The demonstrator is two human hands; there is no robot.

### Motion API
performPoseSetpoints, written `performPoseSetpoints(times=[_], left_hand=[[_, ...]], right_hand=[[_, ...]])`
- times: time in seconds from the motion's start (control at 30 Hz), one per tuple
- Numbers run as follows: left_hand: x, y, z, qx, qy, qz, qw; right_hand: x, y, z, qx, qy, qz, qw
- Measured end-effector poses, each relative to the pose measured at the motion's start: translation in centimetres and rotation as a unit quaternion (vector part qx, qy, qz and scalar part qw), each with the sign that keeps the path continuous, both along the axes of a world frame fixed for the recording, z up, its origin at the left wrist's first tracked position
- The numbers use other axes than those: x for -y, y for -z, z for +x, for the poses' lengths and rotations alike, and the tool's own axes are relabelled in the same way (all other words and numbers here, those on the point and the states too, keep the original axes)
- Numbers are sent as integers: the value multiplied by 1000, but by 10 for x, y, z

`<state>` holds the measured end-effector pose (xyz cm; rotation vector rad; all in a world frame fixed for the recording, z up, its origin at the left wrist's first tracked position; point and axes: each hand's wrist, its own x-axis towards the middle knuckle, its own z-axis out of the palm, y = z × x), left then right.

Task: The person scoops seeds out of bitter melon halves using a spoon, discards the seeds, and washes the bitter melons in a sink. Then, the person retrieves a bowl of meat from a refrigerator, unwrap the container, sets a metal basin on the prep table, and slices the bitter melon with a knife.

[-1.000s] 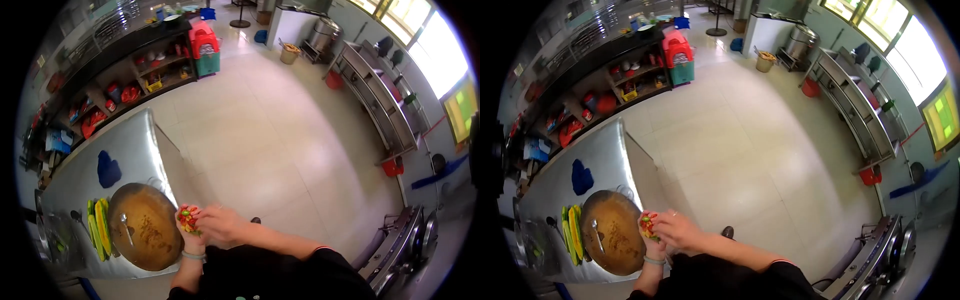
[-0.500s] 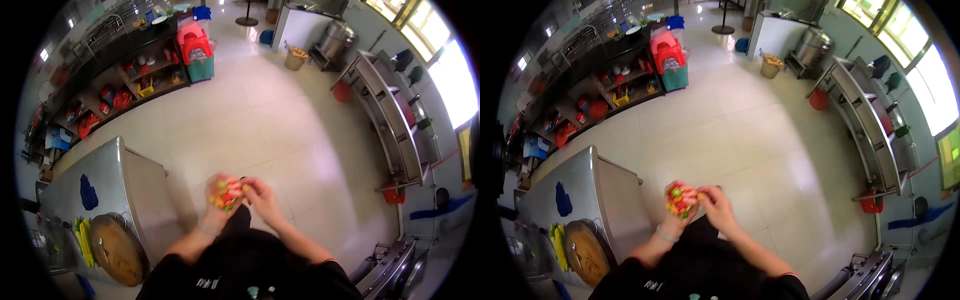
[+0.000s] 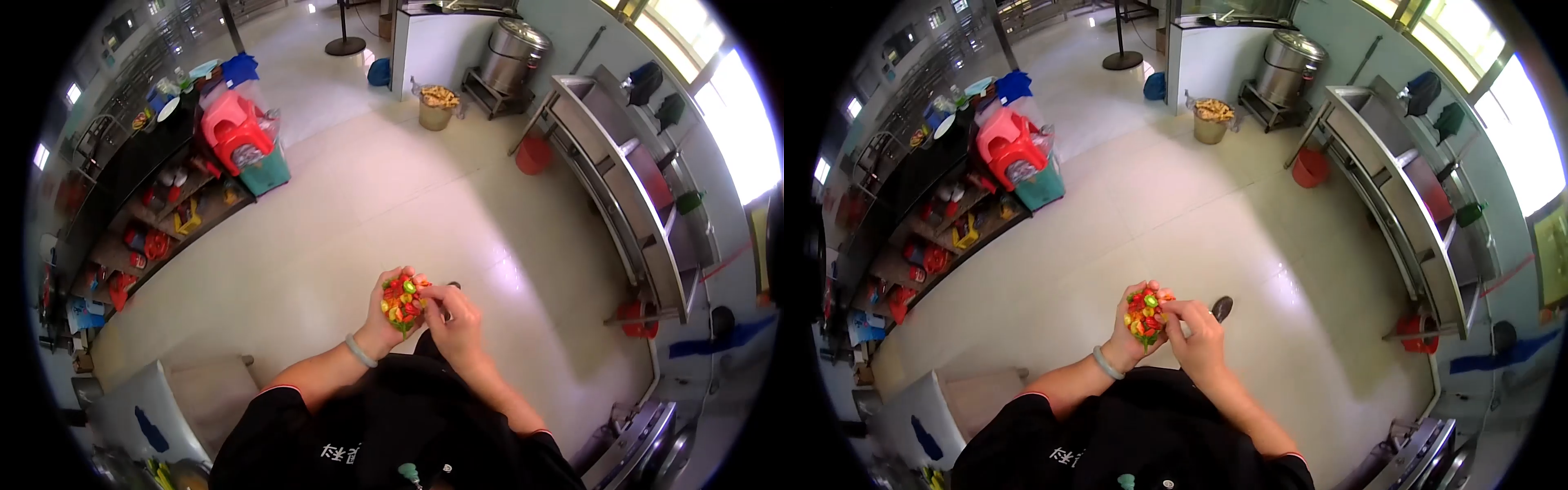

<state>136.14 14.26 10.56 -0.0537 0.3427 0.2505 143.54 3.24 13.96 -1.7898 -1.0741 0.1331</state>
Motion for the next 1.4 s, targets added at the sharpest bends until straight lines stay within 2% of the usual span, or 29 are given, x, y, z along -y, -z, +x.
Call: performPoseSetpoints(times=[0.03, 0.07, 0.1, 0.13, 0.17, 0.2, 0.3, 0.43, 0.53, 0.67, 0.73, 0.8, 0.87, 0.93, 1.0, 1.07, 1.1, 1.13, 1.2, 1.23, 1.27, 1.33, 1.4], left_hand=[[-15, 9, 29, -1, -6, -10, 1000], [-43, 35, 67, -5, -11, 5, 1000], [-60, 43, 108, 8, -28, 8, 1000], [-70, 31, 147, 31, -48, 4, 998], [-85, 31, 180, 48, -52, 2, 997], [-98, 30, 213, 51, -53, 3, 997], [-138, 16, 303, 112, -75, -104, 985], [-198, 10, 403, 85, -131, -76, 985], [-265, 41, 485, 75, -137, -82, 984], [-369, 107, 609, 20, -132, -86, 987], [-422, 157, 675, -10, -124, -63, 990], [-481, 192, 750, -111, -125, -18, 986], [-542, 247, 821, -121, -118, -17, 985], [-592, 289, 881, -191, -143, -17, 971], [-640, 328, 935, -197, -143, -14, 970], [-683, 361, 990, -262, -155, -3, 953], [-702, 401, 1010, -258, -156, 25, 953], [-720, 413, 1034, -266, -146, 20, 953], [-749, 434, 1073, -288, -107, 109, 945], [-763, 445, 1090, -351, -37, 126, 927], [-771, 453, 1107, -354, -32, 119, 927], [-783, 469, 1127, -520, 19, 189, 833], [-785, 482, 1129, -500, 17, 205, 841]], right_hand=[[-16, 4, 34, 52, -21, 25, 998], [-44, 27, 76, 47, -25, 40, 998], [-62, 28, 121, 122, -70, 69, 988], [-73, 8, 163, 205, -118, 91, 967], [-87, 8, 199, 220, -126, 93, 963], [-100, 2, 235, 223, -127, 94, 962], [-136, -18, 338, 203, -154, 81, 964], [-189, -22, 446, 136, -116, 56, 982], [-224, -12, 519, 110, -103, 45, 988], [-269, 30, 616, 79, -45, 8, 996], [-292, 53, 667, 35, 18, -25, 999], [-319, 76, 722, 3, 55, -59, 997], [-355, 98, 774, -33, 88, -98, 991], [-384, 117, 819, -109, 154, -168, 968], [-407, 139, 857, -197, 192, -189, 943], [-432, 154, 891, -230, 193, -214, 930], [-444, 163, 903, -257, 214, -211, 919], [-456, 172, 917, -284, 234, -209, 906], [-469, 191, 932, -307, 246, -223, 892], [-476, 201, 939, -325, 255, -238, 879], [-482, 209, 948, -340, 262, -253, 867], [-500, 217, 962, -383, 273, -254, 845], [-505, 222, 968, -396, 284, -283, 826]])
